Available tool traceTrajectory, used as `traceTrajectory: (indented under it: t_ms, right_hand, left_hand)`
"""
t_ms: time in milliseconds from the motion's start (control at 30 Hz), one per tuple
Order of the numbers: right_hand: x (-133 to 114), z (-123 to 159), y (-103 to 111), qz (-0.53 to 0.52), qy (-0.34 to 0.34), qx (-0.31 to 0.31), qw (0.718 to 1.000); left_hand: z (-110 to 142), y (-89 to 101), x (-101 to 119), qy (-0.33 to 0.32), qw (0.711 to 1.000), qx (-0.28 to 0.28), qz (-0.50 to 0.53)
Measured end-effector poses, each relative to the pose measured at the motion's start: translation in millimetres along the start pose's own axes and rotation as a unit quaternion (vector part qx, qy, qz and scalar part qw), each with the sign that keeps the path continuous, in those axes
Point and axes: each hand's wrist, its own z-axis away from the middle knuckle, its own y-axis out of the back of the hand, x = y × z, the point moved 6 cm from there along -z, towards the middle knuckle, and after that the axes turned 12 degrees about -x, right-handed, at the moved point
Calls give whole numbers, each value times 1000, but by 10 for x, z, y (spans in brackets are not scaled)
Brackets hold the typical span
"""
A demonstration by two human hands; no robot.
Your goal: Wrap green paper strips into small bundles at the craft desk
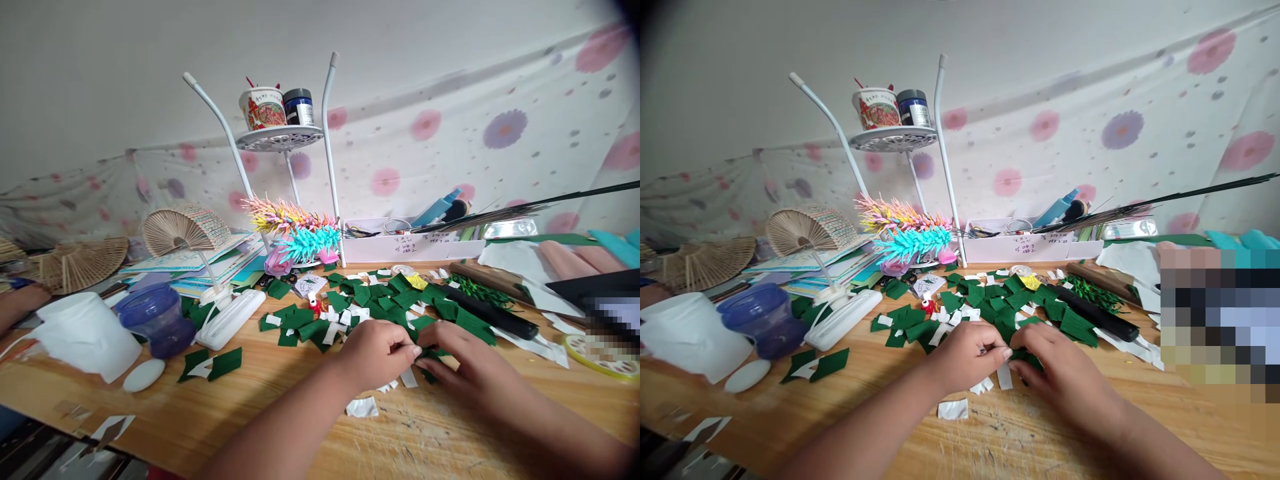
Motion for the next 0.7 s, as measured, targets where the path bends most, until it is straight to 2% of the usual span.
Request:
traceTrajectory:
  t_ms: [233, 400, 533, 700]
  right_hand:
    - [24, 3, 18, 43, -13, 18, 999]
    - [15, -15, -5, 57, -18, -26, 998]
    - [-6, -31, -38, 50, -32, -66, 996]
    - [-49, -35, -35, 27, -32, -76, 996]
  left_hand:
    - [-10, 3, -16, -9, 1000, -26, -8]
    - [-14, 0, -11, -37, 995, -68, -57]
    - [-12, 9, 32, -70, 988, -63, -119]
    - [-14, 33, 83, -84, 984, -50, -146]
